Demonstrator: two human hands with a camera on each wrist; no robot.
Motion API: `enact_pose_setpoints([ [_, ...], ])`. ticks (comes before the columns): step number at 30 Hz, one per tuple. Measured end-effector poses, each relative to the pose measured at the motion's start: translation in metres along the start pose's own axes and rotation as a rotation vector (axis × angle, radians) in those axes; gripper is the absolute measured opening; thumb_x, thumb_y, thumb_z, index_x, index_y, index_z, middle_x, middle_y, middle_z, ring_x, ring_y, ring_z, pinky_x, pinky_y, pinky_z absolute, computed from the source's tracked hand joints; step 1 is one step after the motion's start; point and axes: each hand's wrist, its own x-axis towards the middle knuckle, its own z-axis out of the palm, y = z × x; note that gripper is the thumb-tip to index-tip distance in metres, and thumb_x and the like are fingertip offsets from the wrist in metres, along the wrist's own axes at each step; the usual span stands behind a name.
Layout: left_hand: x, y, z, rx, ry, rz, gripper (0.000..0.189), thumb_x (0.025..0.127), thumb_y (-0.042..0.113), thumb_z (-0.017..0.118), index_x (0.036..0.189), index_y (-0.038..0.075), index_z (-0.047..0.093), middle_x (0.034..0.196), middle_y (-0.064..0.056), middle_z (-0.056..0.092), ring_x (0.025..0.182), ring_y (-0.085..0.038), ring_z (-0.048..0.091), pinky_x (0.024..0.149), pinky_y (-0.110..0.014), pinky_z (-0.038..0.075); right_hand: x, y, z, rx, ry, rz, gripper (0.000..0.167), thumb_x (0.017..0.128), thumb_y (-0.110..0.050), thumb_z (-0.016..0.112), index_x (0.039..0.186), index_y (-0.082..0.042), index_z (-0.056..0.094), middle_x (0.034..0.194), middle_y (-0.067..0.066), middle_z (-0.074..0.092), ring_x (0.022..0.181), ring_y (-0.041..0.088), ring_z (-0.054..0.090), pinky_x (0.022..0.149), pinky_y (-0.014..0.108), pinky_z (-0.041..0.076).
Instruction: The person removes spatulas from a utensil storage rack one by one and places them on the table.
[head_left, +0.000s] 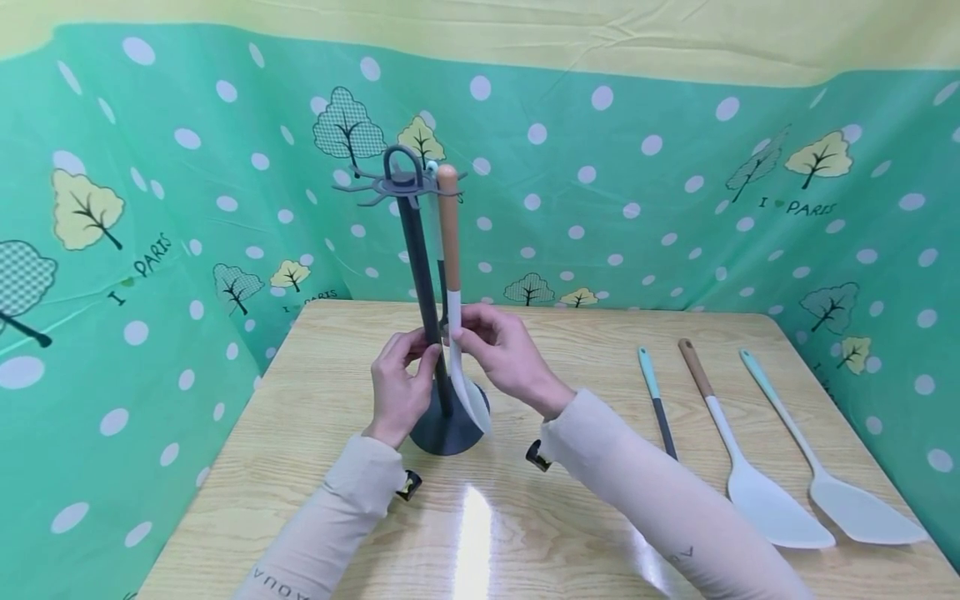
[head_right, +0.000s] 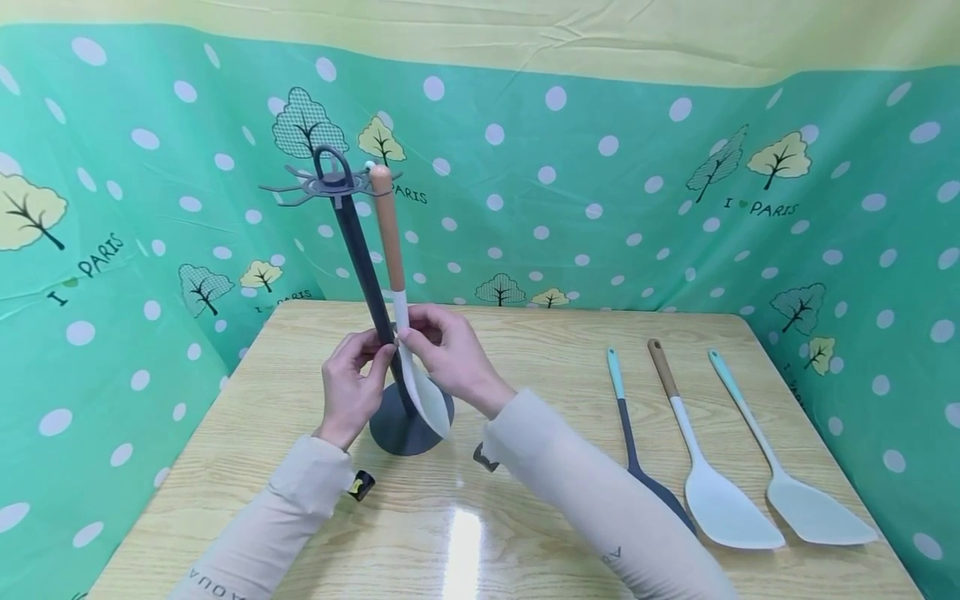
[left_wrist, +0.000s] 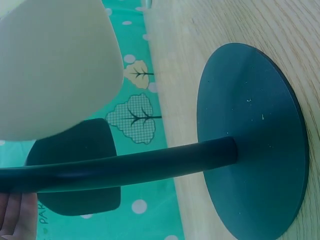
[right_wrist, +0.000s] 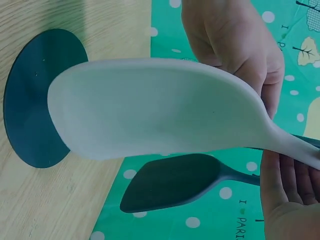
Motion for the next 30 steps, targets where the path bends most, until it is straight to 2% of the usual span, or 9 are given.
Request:
enact_pose_setpoints([
  [5,0.0,0.001,0.0,0.012,-0.009,-0.008,0.019,0.085,-0.001,0.069,0.104,-0.001,0.067,0.091,-0.012,0.064,0.08,-0.024,0.064,0.077,-0.025,0.056,-0.009,-0.019,-0.003,-0.025,0.015,-0.008,0.023,0.096,-0.003,0.054,0.116,0.007,0.06,0.106,0.024,0.061,0.094,0.03,0.063,0.085,0.035,0.054],
  [11,0.0,0.002,0.001,0.018,-0.005,-0.012,0.018,0.085,-0.002,0.069,0.103,-0.002,0.067,0.09,-0.013,0.064,0.08,-0.024,0.064,0.074,-0.028,0.057,-0.014,-0.022,-0.004,-0.036,0.039,-0.039,0.022,0.094,-0.001,0.056,0.114,0.007,0.061,0.101,0.02,0.064,0.09,0.029,0.063,0.081,0.034,0.054],
  [17,0.005,0.023,-0.001,0.016,0.009,0.013,0.018,0.081,-0.012,0.068,0.099,-0.01,0.065,0.086,-0.021,0.063,0.076,-0.031,0.064,0.07,-0.04,0.058,-0.02,-0.025,-0.006,-0.04,0.054,-0.036,0.02,0.093,-0.001,0.059,0.111,0.006,0.062,0.097,0.017,0.065,0.087,0.027,0.062,0.078,0.036,0.054],
  [20,0.008,0.034,-0.003,0.017,0.01,0.023,0.018,0.08,-0.014,0.068,0.098,-0.012,0.064,0.085,-0.022,0.062,0.075,-0.032,0.063,0.07,-0.042,0.058,-0.022,-0.027,-0.007,-0.054,0.061,-0.024,0.019,0.093,-0.003,0.06,0.11,0.004,0.063,0.097,0.016,0.066,0.086,0.028,0.063,0.076,0.036,0.054],
  [26,0.009,0.039,-0.005,0.015,0.016,0.027,0.019,0.08,-0.015,0.067,0.098,-0.011,0.064,0.085,-0.021,0.062,0.075,-0.032,0.063,0.071,-0.036,0.058,-0.026,-0.029,-0.008,-0.073,0.072,-0.013,0.019,0.092,-0.004,0.061,0.109,0.005,0.063,0.096,0.015,0.066,0.083,0.027,0.064,0.075,0.035,0.054],
  [30,0.008,0.038,-0.005,0.005,0.012,0.018,0.018,0.081,-0.013,0.067,0.098,-0.012,0.064,0.085,-0.022,0.062,0.075,-0.032,0.063,0.071,-0.038,0.058,-0.027,-0.029,-0.008,-0.08,0.078,-0.015,0.019,0.092,-0.003,0.061,0.108,0.006,0.063,0.096,0.015,0.066,0.082,0.025,0.063,0.074,0.035,0.054],
])
